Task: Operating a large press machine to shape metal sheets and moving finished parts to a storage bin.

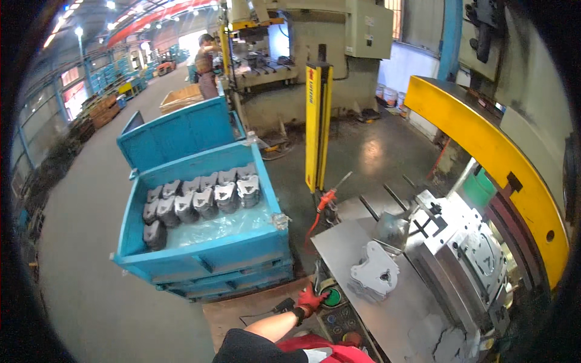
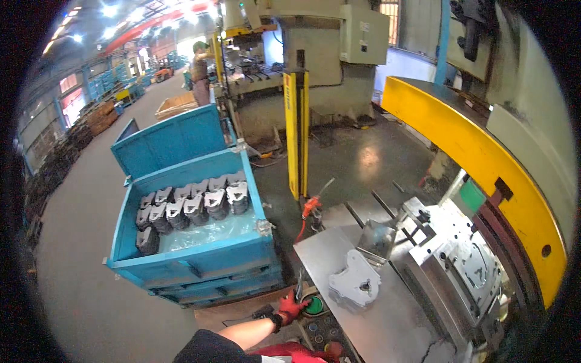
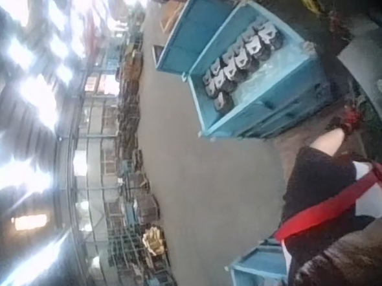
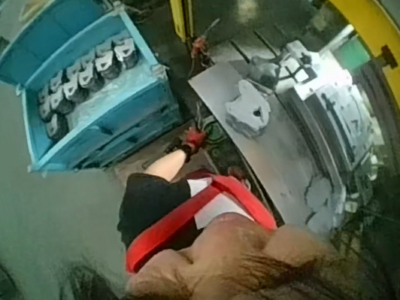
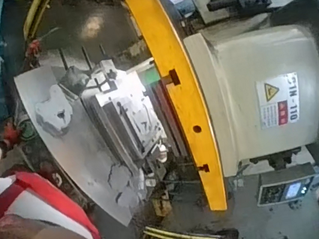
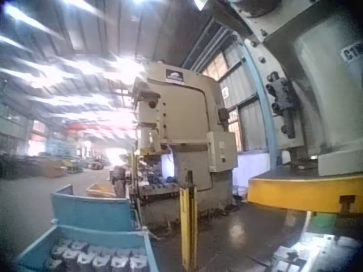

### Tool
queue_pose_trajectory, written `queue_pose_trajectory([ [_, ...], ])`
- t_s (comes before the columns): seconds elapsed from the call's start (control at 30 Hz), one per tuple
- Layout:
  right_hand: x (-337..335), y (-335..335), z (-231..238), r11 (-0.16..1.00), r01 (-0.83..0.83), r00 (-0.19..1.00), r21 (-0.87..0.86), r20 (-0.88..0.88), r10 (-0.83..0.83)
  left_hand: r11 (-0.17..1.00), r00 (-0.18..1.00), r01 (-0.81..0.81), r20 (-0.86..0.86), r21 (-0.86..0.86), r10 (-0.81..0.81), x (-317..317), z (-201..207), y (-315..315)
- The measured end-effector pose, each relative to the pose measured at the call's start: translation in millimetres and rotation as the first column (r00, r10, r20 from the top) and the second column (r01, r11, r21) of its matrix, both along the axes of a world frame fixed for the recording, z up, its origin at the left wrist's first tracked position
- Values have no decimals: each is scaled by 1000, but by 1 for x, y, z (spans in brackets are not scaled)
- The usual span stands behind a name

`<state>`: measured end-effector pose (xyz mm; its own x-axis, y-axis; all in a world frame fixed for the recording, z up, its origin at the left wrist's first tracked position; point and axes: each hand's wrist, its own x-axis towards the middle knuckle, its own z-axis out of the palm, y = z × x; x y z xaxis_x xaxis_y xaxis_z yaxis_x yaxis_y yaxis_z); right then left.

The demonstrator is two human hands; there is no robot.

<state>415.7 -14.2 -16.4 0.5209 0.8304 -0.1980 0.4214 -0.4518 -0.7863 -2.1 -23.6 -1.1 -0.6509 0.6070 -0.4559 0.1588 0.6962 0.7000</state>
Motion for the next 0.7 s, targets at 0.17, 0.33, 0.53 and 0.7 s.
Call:
queue_pose_trajectory([
  [0.17, 20, -28, -8, 999, 47, 999, 10, 17, -47, 1000, 1000, -1, 27, -6, 1, -1, 12, -4],
  [0.33, 48, -72, -27, 991, 133, 991, -4, 34, -133, 998, 999, -34, 27, 47, 33, -2, 20, -6],
  [0.53, 64, -111, -60, 983, 180, 984, 35, 12, -180, 990, 998, 36, -54, 138, -29, -9, 1, -6],
  [0.7, 137, -118, -132, 976, -18, 995, 216, 95, -3, 922, 952, -237, 264, 305, 158, -38, -54, -26],
])
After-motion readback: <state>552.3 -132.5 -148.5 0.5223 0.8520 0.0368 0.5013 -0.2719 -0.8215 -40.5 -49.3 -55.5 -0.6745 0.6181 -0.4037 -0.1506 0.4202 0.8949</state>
